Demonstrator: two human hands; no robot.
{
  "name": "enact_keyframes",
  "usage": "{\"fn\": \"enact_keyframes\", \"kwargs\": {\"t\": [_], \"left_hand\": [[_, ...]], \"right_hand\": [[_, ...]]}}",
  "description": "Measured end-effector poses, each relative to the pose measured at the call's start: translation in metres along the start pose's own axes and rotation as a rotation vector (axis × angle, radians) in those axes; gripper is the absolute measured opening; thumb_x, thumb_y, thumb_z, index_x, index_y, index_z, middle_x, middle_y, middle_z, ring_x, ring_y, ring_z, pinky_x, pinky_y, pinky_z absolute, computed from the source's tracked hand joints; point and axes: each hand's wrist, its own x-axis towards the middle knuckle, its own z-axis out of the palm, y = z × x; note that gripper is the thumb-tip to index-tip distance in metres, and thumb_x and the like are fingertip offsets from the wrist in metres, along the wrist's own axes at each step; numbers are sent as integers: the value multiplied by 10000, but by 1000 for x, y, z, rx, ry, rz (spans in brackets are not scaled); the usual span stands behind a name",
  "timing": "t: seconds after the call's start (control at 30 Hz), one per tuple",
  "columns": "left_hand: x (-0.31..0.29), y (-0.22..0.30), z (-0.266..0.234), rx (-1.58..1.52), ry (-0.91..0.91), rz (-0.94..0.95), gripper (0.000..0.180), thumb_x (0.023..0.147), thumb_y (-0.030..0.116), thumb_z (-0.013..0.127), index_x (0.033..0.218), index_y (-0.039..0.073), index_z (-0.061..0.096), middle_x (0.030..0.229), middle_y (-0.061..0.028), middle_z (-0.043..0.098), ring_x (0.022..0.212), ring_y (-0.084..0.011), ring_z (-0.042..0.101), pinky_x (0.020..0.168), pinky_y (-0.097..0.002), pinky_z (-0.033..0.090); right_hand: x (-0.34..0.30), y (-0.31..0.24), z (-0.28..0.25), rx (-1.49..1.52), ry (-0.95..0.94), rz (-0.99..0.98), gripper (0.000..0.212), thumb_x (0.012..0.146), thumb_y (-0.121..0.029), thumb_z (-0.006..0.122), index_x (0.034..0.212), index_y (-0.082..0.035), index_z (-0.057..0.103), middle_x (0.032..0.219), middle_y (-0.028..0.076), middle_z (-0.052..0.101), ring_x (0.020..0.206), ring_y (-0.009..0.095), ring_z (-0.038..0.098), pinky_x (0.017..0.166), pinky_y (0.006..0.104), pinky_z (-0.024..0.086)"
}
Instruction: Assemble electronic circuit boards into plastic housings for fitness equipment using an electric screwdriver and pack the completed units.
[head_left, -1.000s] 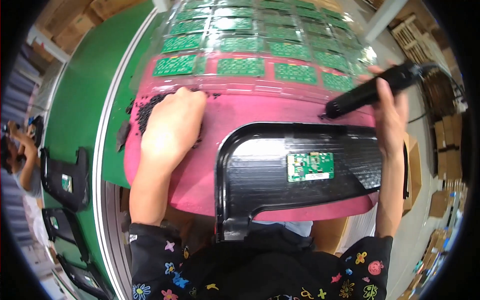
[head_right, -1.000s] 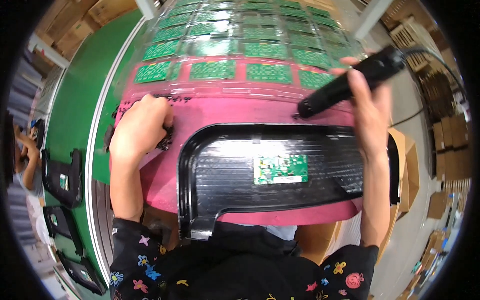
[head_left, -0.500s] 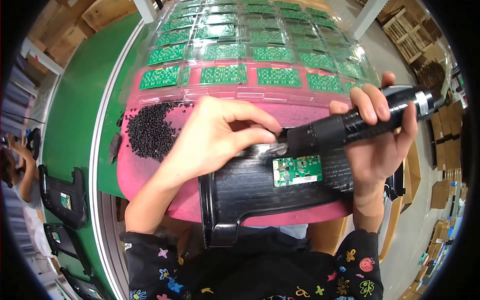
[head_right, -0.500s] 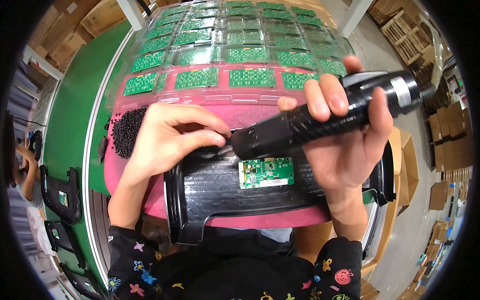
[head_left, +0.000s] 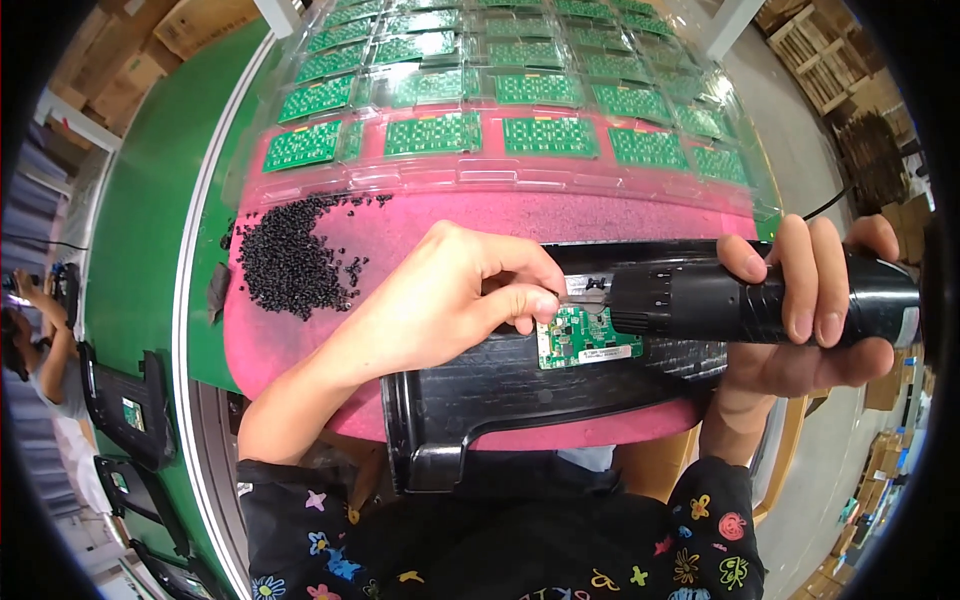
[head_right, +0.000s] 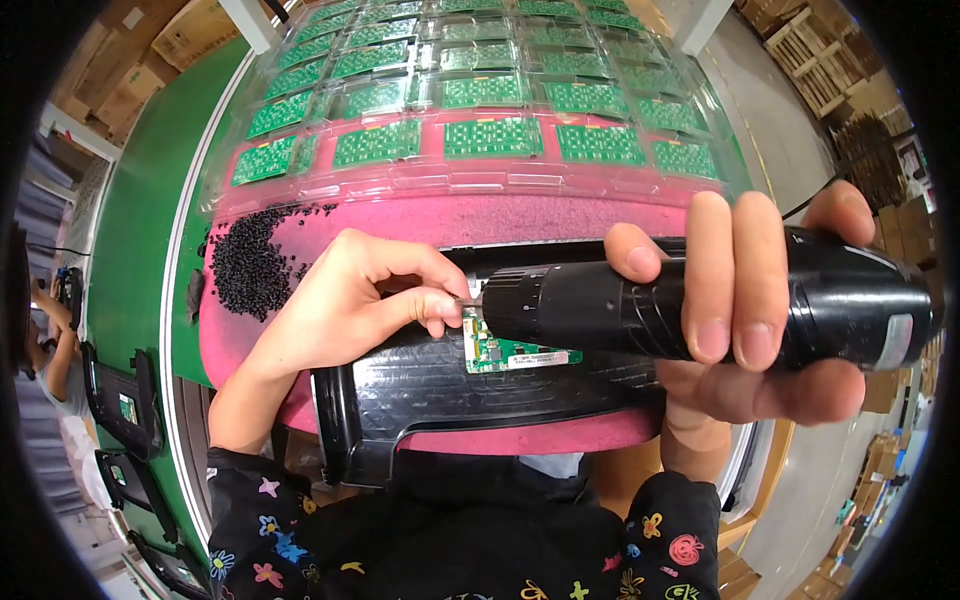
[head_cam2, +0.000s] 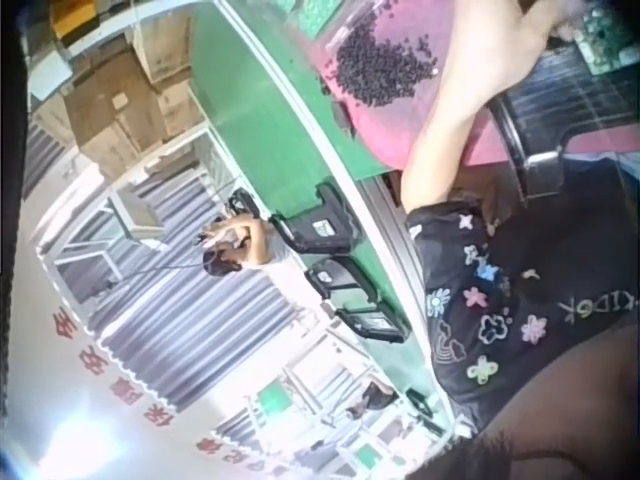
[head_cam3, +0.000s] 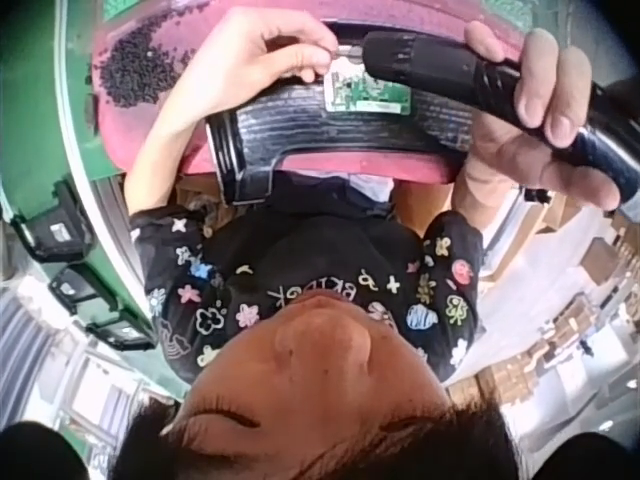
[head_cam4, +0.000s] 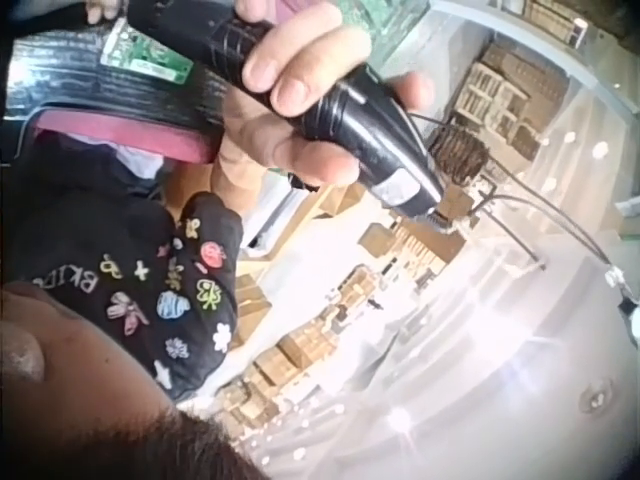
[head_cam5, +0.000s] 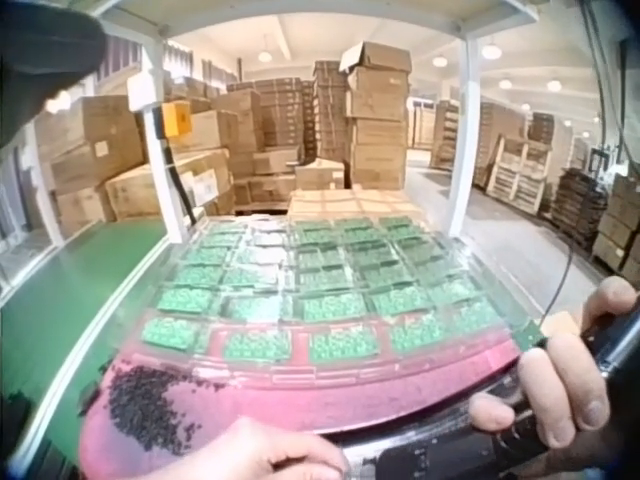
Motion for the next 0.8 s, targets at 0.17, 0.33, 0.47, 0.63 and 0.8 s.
{"fn": "enact_keyframes", "kwargs": {"t": [0.17, 0.33, 0.47, 0.63, 0.8], "left_hand": [[2, -3, -3, 288, 41, 265, 87, 862, -6, 671, 945, -30, 689, 796, -88, 697, 686, -132, 670, 644, -252, 540], [4, -9, -3, 320, 128, 347, 89, 826, -36, 680, 913, -23, 694, 808, -103, 708, 715, -173, 697, 635, -272, 550], [4, -10, -2, 328, 140, 364, 94, 805, -34, 699, 898, -24, 694, 809, -101, 716, 721, -184, 706, 637, -281, 554], [2, -7, -5, 310, 123, 348, 114, 776, 15, 745, 874, -11, 694, 781, -82, 714, 685, -188, 703, 613, -279, 545], [4, -8, -7, 370, 116, 405, 130, 767, 60, 765, 841, 1, 675, 753, -87, 695, 666, -215, 692, 584, -295, 525]], "right_hand": [[0, -1, 2, -92, -1, -1, 520, 798, -246, 815, 1195, -198, 483, 745, -82, 523, 724, 74, 513, 837, 359, 340], [1, -1, 6, -166, 12, 20, 507, 793, -249, 820, 1167, -205, 479, 739, -81, 526, 732, 81, 521, 846, 366, 340], [1, 2, 8, -198, -30, 50, 498, 783, -251, 828, 1138, -213, 480, 740, -78, 530, 733, 84, 524, 849, 372, 342], [4, 1, 9, -186, -38, 64, 501, 769, -247, 840, 1117, -214, 482, 732, -75, 534, 729, 86, 526, 847, 379, 344], [4, 3, 12, -183, -37, 79, 504, 752, -234, 854, 1098, -213, 488, 726, -70, 542, 715, 92, 530, 844, 380, 346]]}}
